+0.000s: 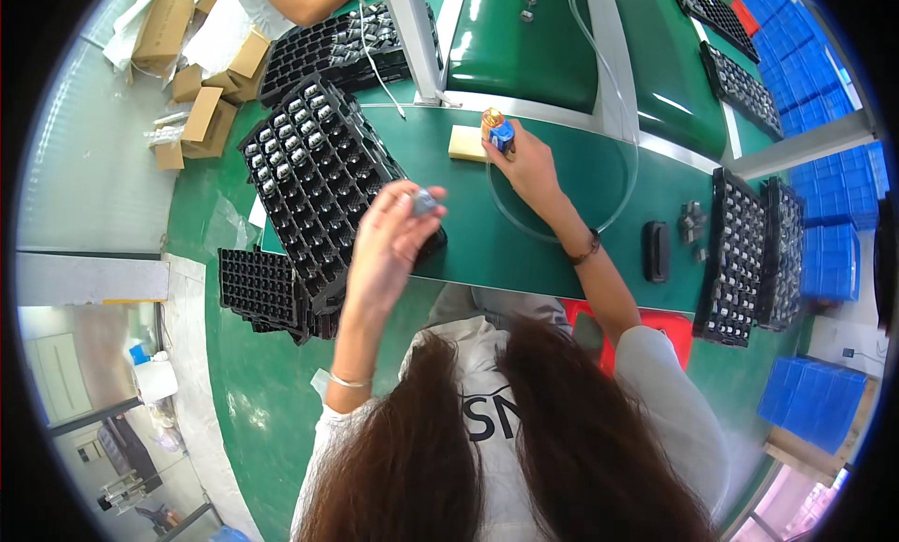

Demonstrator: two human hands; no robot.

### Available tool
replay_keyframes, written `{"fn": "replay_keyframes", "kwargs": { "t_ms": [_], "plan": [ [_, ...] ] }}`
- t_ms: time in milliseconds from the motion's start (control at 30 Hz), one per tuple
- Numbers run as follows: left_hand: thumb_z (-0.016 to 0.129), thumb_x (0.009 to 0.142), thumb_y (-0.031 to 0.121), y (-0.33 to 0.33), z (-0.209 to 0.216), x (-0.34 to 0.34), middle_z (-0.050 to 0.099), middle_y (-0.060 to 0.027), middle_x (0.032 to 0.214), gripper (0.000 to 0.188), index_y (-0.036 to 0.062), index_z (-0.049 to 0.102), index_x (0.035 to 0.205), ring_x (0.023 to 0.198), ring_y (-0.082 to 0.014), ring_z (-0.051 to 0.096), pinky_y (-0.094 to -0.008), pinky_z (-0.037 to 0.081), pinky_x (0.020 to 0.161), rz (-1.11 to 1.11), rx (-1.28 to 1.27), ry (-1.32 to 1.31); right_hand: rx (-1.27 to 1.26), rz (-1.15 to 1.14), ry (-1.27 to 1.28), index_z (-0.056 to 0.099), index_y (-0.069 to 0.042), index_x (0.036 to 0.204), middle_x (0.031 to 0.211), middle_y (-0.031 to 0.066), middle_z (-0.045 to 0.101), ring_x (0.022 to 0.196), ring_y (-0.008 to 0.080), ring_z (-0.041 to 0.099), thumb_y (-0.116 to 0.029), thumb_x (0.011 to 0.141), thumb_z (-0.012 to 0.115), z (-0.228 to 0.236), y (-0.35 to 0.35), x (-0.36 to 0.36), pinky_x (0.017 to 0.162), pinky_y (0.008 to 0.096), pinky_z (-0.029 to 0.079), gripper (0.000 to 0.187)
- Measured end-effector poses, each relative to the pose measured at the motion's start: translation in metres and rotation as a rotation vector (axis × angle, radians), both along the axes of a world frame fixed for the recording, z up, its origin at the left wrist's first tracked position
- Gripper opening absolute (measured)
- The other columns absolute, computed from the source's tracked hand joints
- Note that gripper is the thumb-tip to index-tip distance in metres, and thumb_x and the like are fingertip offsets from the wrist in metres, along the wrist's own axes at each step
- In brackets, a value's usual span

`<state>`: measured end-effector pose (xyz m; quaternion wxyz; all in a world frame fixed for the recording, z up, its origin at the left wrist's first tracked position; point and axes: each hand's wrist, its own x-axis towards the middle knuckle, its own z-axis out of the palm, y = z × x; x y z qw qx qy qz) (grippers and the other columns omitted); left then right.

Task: The person assembles small electronic parts by hand, placing electronic components into plastic housings.

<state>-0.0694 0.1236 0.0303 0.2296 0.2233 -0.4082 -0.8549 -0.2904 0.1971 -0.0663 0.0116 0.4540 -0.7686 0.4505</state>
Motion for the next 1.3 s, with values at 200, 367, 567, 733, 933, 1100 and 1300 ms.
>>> {"fn": "replay_keyframes", "kwargs": {
  "t_ms": [200,367,567,733,933,1100,1300],
  "plan": [
    [0.045,0.096,0.019,0.044,-0.02,-0.015,0.058,-0.0114,0.111,0.025,0.0029,0.048,0.114,0.091,-0.0128,0.059,-0.0216,0.048,0.08,-0.109,0.159,-0.03,-0.107,-0.022,0.026,0.055,-0.005,0.099,0.076,0.0139,0.061,0.068,0.0315,0.06,-0.026,0.076,0.071,0.004,-0.01,0.002,0.059,0.0362,0.047,0.035],
    [0.048,0.095,0.018,0.055,-0.029,-0.027,0.057,-0.0058,0.102,0.023,0.003,0.051,0.111,0.09,-0.0111,0.054,-0.0225,0.044,0.078,-0.196,0.233,-0.018,0.006,0.06,-0.159,0.057,-0.006,0.1,0.082,0.0116,0.063,0.076,0.0241,0.062,-0.026,0.073,0.074,0.004,-0.026,-0.015,0.069,0.0301,0.048,0.038],
    [0.048,0.091,0.012,0.042,0.015,-0.026,0.057,-0.0068,0.102,0.024,0.0017,0.053,0.113,0.091,-0.0123,0.053,-0.0259,0.042,0.081,-0.424,-0.13,0.03,-0.15,0.017,-0.183,0.058,-0.004,0.094,0.075,0.0043,0.058,0.069,0.0098,0.051,-0.024,0.077,0.071,-0.005,-0.078,-0.096,0.067,0.0249,0.045,0.029],
    [0.054,0.087,0.003,0.052,0.046,-0.034,0.056,-0.0077,0.108,0.029,0.0001,0.051,0.116,0.103,-0.0132,0.052,-0.0269,0.042,0.088,-0.493,-0.067,0.208,-0.07,-0.335,-0.03,0.062,-0.006,0.093,0.082,0.0134,0.066,0.077,0.0292,0.064,-0.039,0.073,0.071,-0.017,-0.119,-0.184,0.072,0.0361,0.048,0.039],
    [0.055,0.087,0.001,0.039,0.013,-0.046,0.061,-0.0084,0.111,0.031,-0.0014,0.053,0.118,0.101,-0.0103,0.054,-0.0255,0.042,0.089,-0.349,0.032,0.052,0.01,-0.391,0.093,0.063,-0.01,0.097,0.08,0.0151,0.065,0.075,0.0356,0.062,-0.043,0.074,0.067,-0.03,-0.127,-0.214,0.071,0.0446,0.049,0.041],
    [0.055,0.089,0.007,0.034,-0.002,-0.051,0.06,-0.0038,0.102,0.029,-0.0019,0.056,0.117,0.093,-0.0077,0.054,-0.0236,0.042,0.086,-0.036,-0.085,0.015,-0.19,-0.273,0.164,0.061,-0.002,0.097,0.078,0.0091,0.064,0.07,0.021,0.061,-0.045,0.08,0.064,0.014,-0.093,-0.158,0.066,0.0316,0.048,0.046],
    [0.058,0.089,0.012,0.026,-0.004,-0.037,0.058,0.0004,0.094,0.03,-0.001,0.058,0.116,0.085,-0.0052,0.052,-0.0208,0.041,0.08,0.107,-0.227,-0.041,-0.288,0.359,-0.868,0.053,-0.003,0.107,0.099,0.0067,0.059,0.087,0.0111,0.056,-0.03,0.091,0.052,0.087,0.01,0.006,0.07,0.0234,0.046,0.031]
  ]
}}
